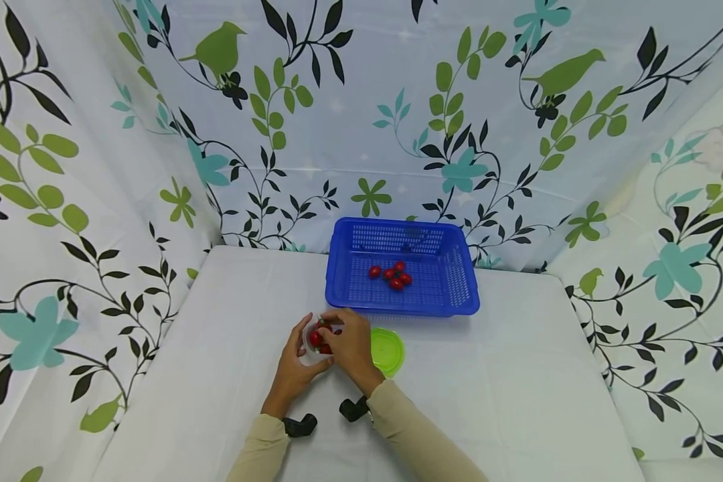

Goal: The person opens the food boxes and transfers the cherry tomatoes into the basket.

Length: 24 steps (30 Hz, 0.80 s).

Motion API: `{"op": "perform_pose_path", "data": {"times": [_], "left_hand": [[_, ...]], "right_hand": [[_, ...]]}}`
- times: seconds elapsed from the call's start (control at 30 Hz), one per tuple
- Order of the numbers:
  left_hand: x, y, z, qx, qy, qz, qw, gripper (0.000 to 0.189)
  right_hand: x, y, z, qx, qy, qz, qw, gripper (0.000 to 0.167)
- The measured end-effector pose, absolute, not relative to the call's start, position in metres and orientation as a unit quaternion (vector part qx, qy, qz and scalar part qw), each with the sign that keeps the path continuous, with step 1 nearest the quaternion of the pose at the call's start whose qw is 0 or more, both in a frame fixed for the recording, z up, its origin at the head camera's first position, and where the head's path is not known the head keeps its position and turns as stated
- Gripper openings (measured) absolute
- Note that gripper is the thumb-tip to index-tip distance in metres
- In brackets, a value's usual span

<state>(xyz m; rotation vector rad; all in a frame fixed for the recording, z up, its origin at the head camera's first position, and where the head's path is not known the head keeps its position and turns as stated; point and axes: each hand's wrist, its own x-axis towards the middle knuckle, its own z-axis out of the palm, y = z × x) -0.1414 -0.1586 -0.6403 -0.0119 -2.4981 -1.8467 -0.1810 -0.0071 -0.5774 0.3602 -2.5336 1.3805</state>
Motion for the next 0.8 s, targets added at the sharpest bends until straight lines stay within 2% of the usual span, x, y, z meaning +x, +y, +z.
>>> {"op": "perform_pose_path", "data": {"times": [0.23, 0.8], "left_hand": [[-0.141, -0.16, -0.641, -0.001, -0.803, -0.596, 0.014, 0.104], [-0.14, -0.16, -0.642, -0.007, -0.802, -0.597, 0.011, 0.104]], "right_hand": [[-0.18, -0.003, -0.562, 0.129, -0.849, 0.5, 0.113, 0.025], [-0.19, 0.011, -0.524, 0.157, -0.813, 0.541, 0.147, 0.025]]}}
